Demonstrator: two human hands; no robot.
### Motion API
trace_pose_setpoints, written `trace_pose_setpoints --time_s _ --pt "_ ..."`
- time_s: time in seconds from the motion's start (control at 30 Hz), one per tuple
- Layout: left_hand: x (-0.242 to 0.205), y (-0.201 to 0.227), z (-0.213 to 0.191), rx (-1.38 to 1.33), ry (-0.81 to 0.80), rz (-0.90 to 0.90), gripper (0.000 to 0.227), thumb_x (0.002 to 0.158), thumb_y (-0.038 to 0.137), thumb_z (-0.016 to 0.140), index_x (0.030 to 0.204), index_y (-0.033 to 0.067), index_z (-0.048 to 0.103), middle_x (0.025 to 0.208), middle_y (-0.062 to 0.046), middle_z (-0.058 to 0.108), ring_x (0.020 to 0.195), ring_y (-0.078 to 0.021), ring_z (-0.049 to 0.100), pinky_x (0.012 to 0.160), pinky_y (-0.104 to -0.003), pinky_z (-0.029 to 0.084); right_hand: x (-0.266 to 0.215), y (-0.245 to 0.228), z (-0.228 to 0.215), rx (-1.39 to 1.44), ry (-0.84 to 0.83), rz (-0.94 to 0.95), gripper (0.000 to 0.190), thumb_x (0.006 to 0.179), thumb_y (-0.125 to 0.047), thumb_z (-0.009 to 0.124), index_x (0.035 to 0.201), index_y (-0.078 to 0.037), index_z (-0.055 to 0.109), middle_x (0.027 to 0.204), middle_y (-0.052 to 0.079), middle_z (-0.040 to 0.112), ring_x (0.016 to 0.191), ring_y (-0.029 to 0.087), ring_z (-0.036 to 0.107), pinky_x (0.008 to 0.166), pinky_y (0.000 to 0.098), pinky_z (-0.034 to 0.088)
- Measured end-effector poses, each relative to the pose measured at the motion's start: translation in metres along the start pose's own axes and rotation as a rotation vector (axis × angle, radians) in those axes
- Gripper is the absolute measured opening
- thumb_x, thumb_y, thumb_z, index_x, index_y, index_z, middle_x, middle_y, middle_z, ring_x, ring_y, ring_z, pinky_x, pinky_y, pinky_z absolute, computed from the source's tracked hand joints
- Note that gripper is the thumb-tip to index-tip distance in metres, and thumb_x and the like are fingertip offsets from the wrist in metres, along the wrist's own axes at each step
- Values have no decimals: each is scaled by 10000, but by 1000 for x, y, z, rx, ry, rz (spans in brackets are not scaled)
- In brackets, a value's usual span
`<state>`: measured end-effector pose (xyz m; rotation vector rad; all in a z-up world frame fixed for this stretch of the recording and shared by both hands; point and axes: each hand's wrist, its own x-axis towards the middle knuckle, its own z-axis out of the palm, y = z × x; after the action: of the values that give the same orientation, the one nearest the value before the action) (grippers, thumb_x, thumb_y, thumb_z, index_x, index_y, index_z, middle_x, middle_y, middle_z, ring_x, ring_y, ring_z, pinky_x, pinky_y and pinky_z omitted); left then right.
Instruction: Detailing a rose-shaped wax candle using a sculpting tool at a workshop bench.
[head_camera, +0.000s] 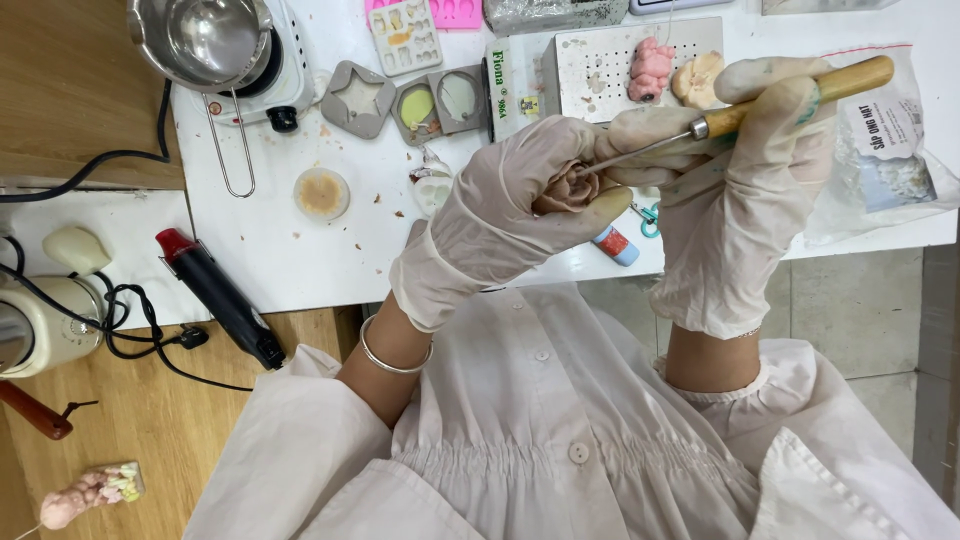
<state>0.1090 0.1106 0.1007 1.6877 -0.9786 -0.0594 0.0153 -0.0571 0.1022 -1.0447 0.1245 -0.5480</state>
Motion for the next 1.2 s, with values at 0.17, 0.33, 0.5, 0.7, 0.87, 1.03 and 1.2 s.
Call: trace_pose_setpoints --time_s 0.17,0.33,0.5,0.7,0.87,1.03,1.2 --pt "4 6 -1 44 -9 -4 286 899 182 871 1087 57 695 861 -33 607 728 -122 574 653 -276 496 1 -4 0 -58 -12 -10 373 1180 -375 510 1181 -2 507 1009 330 690 880 398 729 782 473 625" --pt "4 9 0 -51 -15 -34 279 936 157 840 1164 69 705 880 11 628 728 -71 579 651 -228 502 2 -3 1 -64 -17 -24 383 1182 -391 521 1197 -10 494 1011 344 697 874 399 736 765 468 638" --pt "2 7 -1 -30 -15 -16 259 937 144 836 1146 67 704 882 -7 609 730 -90 560 661 -240 492 1 0 -2 -69 -2 -20 390 1199 -381 515 1171 8 499 970 315 668 844 398 712 720 462 606" --pt "2 6 -1 -21 2 -5 241 940 149 828 1124 73 692 886 2 618 736 -76 576 638 -224 501 2 -4 6 -40 -45 -24 369 1192 -382 505 1184 -13 501 980 322 693 840 394 724 791 479 643" --pt "3 6 -2 -22 -14 -52 248 915 146 835 1114 74 706 826 -9 591 696 -96 546 634 -248 490 -1 -1 1 -69 -29 -39 365 1182 -371 499 1177 -6 502 973 313 682 845 390 716 754 460 622" --pt "0 3 -2 -32 -5 -31 277 926 145 827 1158 73 692 878 -14 622 734 -105 586 668 -255 518 -1 -1 6 -64 -66 -47 351 1208 -371 511 1192 -20 505 979 303 692 853 379 729 751 457 630" --pt "1 3 -4 0 -9 -13 280 920 173 851 1115 71 678 895 -39 634 758 -137 620 685 -284 529 0 -3 8 -35 -80 -58 352 1224 -363 524 1193 -13 501 1035 241 672 864 375 727 758 477 637"
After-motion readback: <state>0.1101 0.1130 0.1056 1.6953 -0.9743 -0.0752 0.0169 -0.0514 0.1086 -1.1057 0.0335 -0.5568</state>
